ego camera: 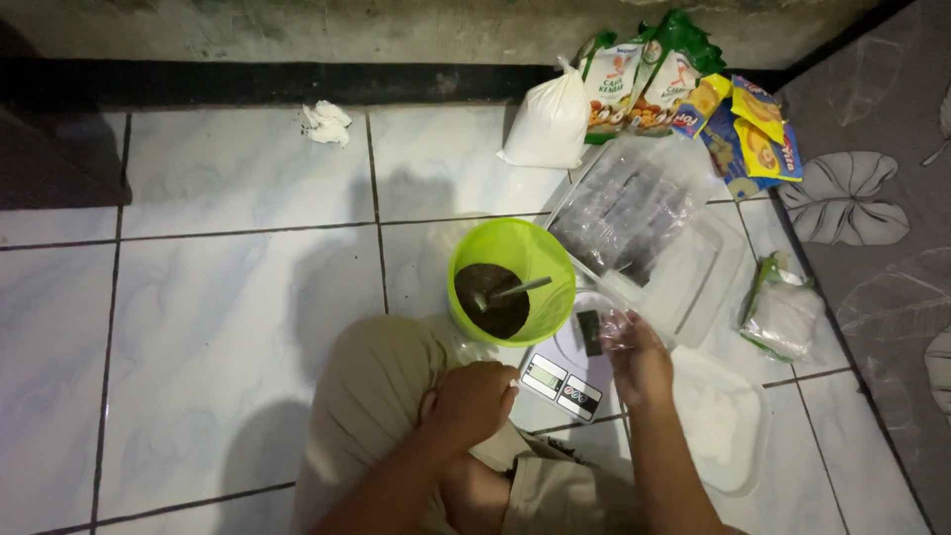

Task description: The person sits on a tiled floor and uses a digital scale to weigh dark powder from small plastic packets, transferring the material into a green bowl using a spoon.

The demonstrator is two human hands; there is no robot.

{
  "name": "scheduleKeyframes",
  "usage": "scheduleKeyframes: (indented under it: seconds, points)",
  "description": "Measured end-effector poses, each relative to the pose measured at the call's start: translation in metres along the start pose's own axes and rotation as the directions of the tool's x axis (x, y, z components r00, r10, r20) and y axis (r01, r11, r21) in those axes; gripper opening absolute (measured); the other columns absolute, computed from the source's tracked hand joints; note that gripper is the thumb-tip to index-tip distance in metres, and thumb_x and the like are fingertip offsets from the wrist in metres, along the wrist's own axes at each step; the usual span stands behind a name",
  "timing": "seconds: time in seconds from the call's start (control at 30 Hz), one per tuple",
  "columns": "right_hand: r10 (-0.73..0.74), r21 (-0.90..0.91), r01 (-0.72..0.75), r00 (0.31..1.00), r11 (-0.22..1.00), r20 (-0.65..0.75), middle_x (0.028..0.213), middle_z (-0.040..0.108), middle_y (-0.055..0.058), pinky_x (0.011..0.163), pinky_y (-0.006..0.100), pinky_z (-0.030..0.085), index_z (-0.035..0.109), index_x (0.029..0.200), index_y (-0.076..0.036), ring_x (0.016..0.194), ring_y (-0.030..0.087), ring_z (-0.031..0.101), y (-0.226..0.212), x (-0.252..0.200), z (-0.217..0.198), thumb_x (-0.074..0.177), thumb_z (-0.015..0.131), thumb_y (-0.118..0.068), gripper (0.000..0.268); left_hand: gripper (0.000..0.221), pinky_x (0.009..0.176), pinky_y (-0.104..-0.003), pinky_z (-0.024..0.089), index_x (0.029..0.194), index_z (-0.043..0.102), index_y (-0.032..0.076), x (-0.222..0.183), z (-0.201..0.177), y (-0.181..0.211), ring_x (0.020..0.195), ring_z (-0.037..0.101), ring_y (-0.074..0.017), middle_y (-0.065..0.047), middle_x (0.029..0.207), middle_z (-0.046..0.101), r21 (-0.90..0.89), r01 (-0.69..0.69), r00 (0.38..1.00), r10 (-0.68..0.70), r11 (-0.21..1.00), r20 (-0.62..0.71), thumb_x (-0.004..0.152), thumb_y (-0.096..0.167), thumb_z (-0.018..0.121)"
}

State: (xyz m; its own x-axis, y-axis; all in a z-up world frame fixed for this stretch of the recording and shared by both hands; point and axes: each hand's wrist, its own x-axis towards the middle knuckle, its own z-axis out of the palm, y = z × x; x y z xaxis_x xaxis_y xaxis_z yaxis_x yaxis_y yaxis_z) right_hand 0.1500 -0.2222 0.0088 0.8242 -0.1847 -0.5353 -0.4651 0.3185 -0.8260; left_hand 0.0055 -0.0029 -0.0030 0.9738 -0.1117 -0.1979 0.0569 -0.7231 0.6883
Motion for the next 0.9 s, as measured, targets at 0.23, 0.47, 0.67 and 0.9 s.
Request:
scheduleKeyframes:
  seconds: [0.23,0.47,0.67,0.9]
  points:
    - [-0.024,0.202,0.007,0.996,0.979,0.085,0.143,0.058,0.030,0.109,0.045,0.053,0.049,0.137,0.003,0.127,0.038,0.063,0.032,0.039,-0.027,0.100,0.055,-0.010,0.040,0.024,0.069,-0.051,0.053,0.113,0.071,0.012,0.002,0.010,-0.004,0.088,0.069,-0.0303,-0.008,0.099,0.074,0.074,-0.006,1.000,0.004,0.997,0.023,0.100,0.028,0.059]
    - [-0.068,0.025,0.071,0.992,0.997,-0.102,0.116,0.072,0.017,0.099,0.036,0.059,0.058,0.134,0.002,0.102,0.024,0.071,0.012,0.018,-0.034,0.088,0.071,-0.003,0.048,0.021,0.068,-0.052,0.053,0.108,0.068,0.014,0.003,0.011,-0.004,0.090,0.068,-0.0303,-0.006,0.100,0.072,0.139,-0.017,0.998,0.008,0.990,0.068,0.100,0.030,0.058]
    - [-0.073,-0.056,0.067,0.990,0.996,-0.121,0.125,0.068,0.018,0.104,0.036,0.057,0.052,0.143,0.005,0.109,0.026,0.068,0.002,0.005,-0.044,0.087,0.069,-0.006,0.060,0.029,0.073,-0.053,0.051,0.120,0.068,0.013,0.003,0.019,-0.011,0.095,0.067,-0.0320,-0.008,0.106,0.072,0.109,-0.055,0.998,0.055,0.993,0.003,0.098,0.030,0.059]
    - [-0.054,-0.028,0.050,0.982,0.998,-0.180,0.140,0.059,0.021,0.115,0.040,0.051,0.047,0.146,0.006,0.131,0.035,0.060,0.004,0.004,-0.065,0.091,0.060,-0.015,0.060,0.032,0.074,-0.053,0.053,0.126,0.068,0.016,0.004,0.014,-0.007,0.099,0.068,-0.0307,-0.007,0.111,0.073,0.154,-0.009,0.998,0.000,0.988,0.057,0.100,0.031,0.056]
